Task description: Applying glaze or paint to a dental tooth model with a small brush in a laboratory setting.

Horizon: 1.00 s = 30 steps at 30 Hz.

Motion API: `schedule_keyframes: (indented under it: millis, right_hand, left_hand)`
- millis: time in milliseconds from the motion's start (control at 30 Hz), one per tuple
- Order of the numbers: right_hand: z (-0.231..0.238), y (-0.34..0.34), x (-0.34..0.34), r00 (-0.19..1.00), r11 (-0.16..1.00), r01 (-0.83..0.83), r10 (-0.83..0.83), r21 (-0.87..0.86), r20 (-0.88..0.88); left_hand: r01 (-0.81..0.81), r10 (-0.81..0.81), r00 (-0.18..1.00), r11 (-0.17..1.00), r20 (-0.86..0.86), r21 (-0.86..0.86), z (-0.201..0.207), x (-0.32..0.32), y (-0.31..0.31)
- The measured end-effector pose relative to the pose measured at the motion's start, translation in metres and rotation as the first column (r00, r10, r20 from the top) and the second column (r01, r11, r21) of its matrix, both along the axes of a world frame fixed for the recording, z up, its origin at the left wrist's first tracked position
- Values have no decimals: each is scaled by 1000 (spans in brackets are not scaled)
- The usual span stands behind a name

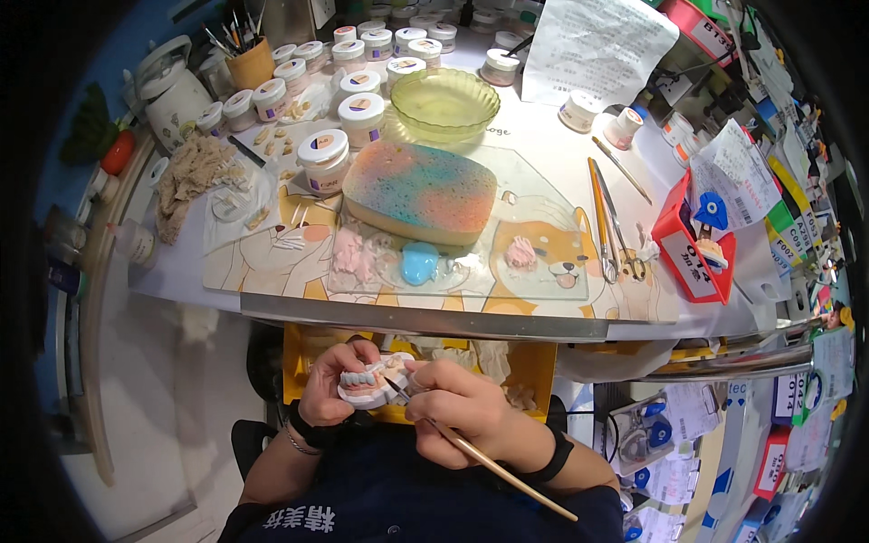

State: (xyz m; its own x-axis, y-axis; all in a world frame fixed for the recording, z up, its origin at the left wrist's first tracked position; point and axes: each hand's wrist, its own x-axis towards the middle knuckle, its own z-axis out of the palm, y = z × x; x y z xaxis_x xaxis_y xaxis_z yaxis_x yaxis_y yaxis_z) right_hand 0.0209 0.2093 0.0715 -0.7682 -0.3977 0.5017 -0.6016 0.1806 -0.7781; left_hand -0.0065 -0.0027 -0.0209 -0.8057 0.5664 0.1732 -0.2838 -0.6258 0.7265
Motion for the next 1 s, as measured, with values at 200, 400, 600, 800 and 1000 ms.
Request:
schedule_keyframes:
  millis: [200,400,600,800,1000]
  right_hand:
    - [-5,-5,5,999,998,40,-40,51,9]
    - [-3,-6,6,998,995,60,-59,79,-12]
    - [-2,-7,7,998,992,69,-68,109,-13]
    - [-1,-8,7,998,991,66,-64,114,-16]
    - [-1,-9,7,997,994,71,-72,87,2]
  left_hand:
    - [-11,11,1000,1000,-21,-18,2,2,1]
    - [-26,23,998,998,-56,-51,0,4,1]
    - [-35,30,997,997,-73,-70,-1,4,0]
    - [-41,36,996,997,-78,-65,-1,5,0]
    - [-39,30,993,996,-114,-78,0,3,-2]
